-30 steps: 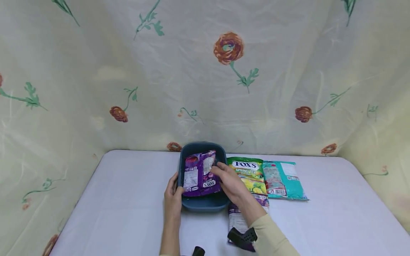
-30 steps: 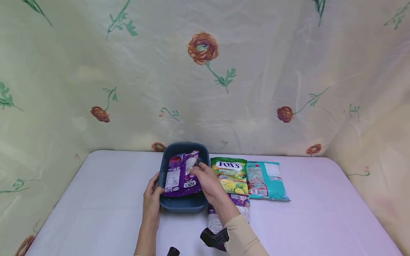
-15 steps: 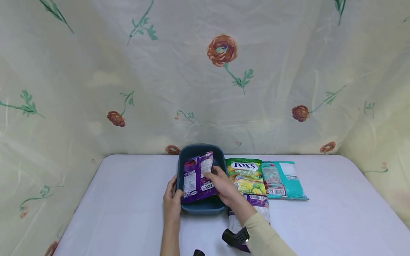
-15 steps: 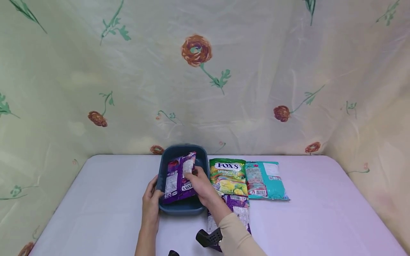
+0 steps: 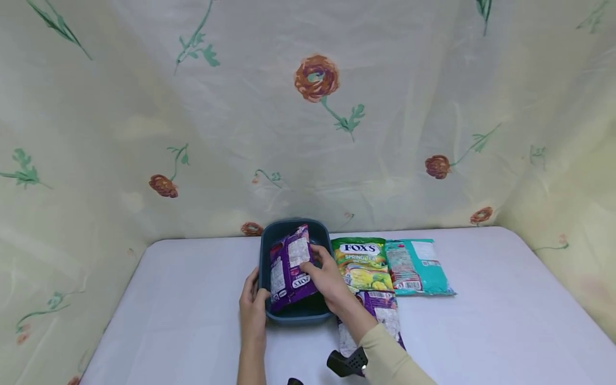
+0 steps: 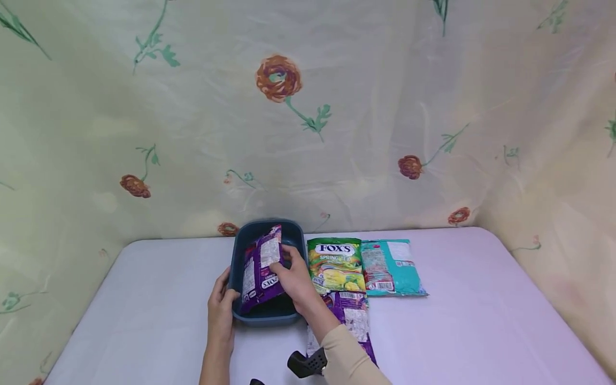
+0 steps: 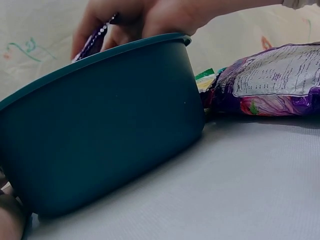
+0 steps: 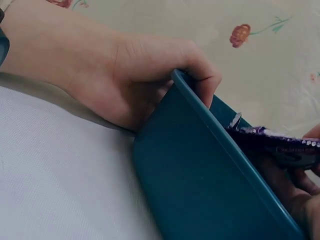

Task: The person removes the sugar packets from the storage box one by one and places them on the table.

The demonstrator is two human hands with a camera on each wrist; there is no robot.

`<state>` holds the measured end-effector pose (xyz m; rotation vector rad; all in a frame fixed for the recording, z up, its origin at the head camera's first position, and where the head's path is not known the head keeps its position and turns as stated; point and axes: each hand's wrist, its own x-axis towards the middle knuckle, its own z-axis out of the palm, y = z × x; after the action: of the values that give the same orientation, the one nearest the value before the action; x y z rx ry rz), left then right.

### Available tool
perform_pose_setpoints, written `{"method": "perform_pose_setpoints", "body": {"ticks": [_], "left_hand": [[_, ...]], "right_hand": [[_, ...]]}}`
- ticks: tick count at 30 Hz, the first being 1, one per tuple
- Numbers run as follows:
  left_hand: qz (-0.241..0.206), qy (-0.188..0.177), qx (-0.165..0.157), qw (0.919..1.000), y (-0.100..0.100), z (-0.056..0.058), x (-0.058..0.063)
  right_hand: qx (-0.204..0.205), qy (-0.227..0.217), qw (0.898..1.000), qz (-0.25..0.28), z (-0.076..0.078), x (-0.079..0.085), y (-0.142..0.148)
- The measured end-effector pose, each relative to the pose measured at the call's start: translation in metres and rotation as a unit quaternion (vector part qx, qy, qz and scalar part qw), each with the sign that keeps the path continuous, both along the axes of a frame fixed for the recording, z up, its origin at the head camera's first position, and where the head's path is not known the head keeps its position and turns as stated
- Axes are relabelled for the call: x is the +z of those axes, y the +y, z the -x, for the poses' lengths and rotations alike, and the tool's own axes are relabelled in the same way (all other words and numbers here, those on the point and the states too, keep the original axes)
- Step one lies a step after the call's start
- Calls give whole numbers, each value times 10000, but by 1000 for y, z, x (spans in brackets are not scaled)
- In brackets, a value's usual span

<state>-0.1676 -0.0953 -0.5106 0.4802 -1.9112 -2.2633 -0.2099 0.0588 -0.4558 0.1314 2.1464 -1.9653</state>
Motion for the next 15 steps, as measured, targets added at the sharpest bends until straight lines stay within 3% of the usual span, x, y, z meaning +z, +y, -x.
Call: {"method": "perform_pose_setpoints", "body": {"ticks": [15], "left_hand": [[-32,0,-54,10000,1,-1,1]], "right_hand": [[47,328,9954,896,-9,1,10]]}}
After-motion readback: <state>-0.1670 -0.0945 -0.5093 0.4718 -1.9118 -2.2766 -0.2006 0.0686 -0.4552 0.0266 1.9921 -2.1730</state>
